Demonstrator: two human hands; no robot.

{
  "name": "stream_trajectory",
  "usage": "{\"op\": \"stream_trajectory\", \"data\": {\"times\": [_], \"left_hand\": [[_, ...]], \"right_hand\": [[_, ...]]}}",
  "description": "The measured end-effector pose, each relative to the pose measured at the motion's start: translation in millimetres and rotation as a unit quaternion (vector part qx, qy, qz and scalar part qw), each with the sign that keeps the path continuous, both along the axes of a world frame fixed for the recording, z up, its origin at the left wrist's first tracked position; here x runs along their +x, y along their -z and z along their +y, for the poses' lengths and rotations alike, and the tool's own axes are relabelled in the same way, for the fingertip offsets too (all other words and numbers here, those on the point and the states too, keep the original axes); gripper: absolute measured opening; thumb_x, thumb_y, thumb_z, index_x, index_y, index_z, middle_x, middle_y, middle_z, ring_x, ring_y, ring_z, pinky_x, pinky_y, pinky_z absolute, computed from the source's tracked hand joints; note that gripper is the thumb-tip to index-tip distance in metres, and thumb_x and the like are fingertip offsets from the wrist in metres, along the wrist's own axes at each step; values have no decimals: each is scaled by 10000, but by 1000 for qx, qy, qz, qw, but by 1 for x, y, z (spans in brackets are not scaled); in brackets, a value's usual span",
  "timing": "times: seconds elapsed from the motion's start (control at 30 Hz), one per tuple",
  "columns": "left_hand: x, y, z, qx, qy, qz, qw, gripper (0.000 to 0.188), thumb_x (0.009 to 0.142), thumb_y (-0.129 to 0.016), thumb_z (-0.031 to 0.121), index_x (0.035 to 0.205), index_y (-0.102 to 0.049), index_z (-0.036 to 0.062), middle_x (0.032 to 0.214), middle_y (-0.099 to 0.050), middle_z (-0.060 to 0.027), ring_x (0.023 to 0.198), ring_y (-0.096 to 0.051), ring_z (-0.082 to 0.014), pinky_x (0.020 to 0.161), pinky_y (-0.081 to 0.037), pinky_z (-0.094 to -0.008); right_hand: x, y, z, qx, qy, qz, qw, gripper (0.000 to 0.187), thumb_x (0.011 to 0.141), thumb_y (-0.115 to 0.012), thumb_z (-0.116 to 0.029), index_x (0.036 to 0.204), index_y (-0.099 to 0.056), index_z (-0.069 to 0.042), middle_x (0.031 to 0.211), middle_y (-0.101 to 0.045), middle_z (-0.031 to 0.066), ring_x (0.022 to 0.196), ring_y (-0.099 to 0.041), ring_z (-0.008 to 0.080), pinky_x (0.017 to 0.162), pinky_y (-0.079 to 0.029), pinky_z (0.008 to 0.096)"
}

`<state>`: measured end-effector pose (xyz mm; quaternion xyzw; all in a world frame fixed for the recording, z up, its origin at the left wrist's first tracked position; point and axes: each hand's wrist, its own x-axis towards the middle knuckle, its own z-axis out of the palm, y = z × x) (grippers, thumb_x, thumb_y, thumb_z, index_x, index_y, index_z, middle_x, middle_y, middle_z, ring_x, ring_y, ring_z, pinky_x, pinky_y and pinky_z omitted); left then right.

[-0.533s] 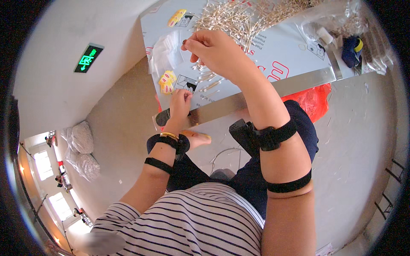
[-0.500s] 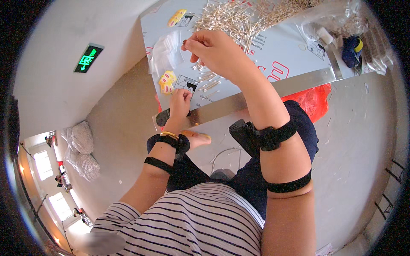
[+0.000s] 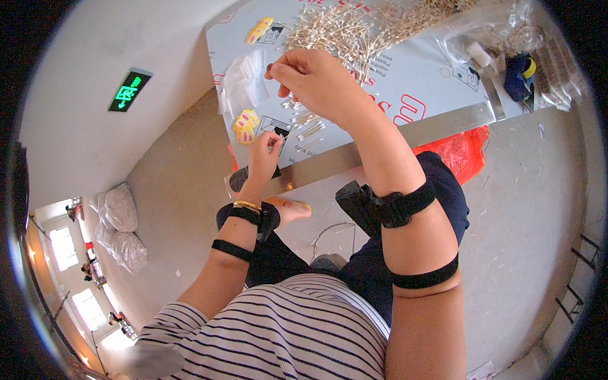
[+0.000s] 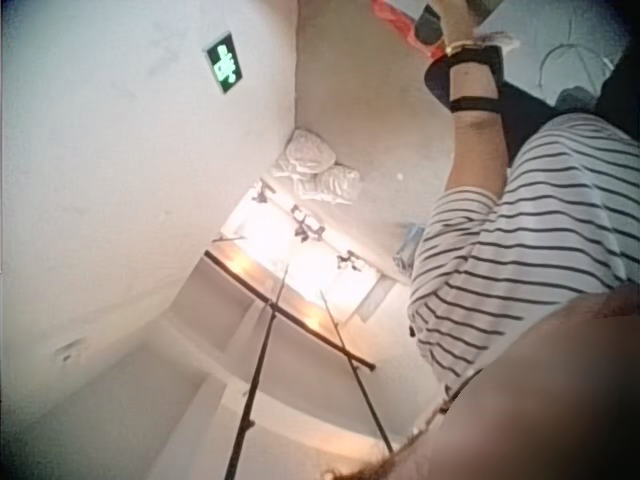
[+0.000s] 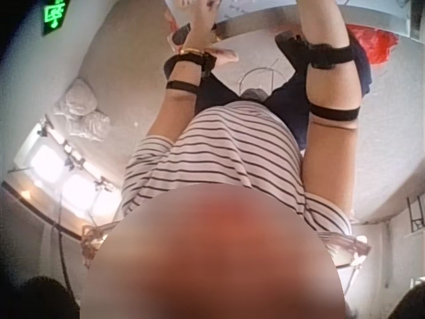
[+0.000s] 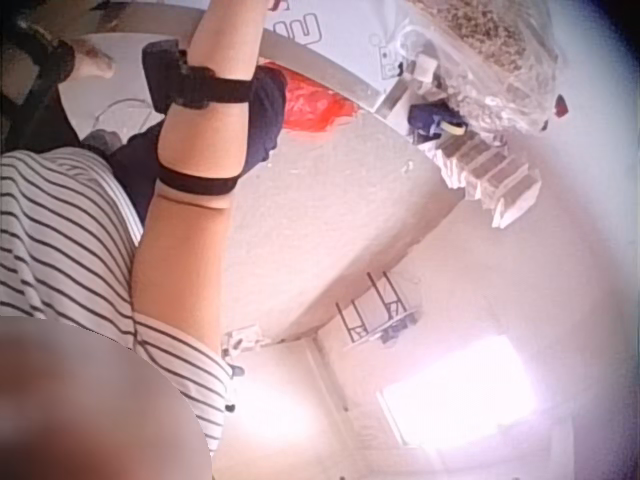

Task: Arrange and sort small white swabs into rows on a metal workbench.

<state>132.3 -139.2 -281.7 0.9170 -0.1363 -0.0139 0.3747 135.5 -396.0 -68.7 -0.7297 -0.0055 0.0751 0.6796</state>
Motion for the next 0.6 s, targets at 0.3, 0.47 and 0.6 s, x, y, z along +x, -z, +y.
{"op": "stream_trajectory", "data": {"times": [0.3,0.47,0.6], "left_hand": [[0,-6,-13,-32,31,-61,997,70,853,-693,44,922,-700,48,869,-706,-101,770,-679,-253,718,-522,-370],[4,-3,-28,5,12,-49,999,64,828,-720,79,889,-707,68,803,-674,-84,756,-654,-260,755,-479,-411],[6,-1,-38,57,4,13,998,145,820,-732,103,961,-697,90,907,-667,-72,861,-643,-257,814,-449,-440]], "right_hand": [[-2,-1,2,9,-4,-1,1000,250,1026,-555,-248,1033,-688,-36,916,-697,-8,728,-500,56,672,-437,216],[1,2,1,14,-5,-9,1000,240,1025,-559,-235,1039,-687,-32,932,-701,-3,732,-504,55,678,-447,218],[1,4,0,21,0,-11,1000,242,1027,-558,-234,1040,-687,-30,940,-705,0,728,-502,57,682,-451,220]]}}
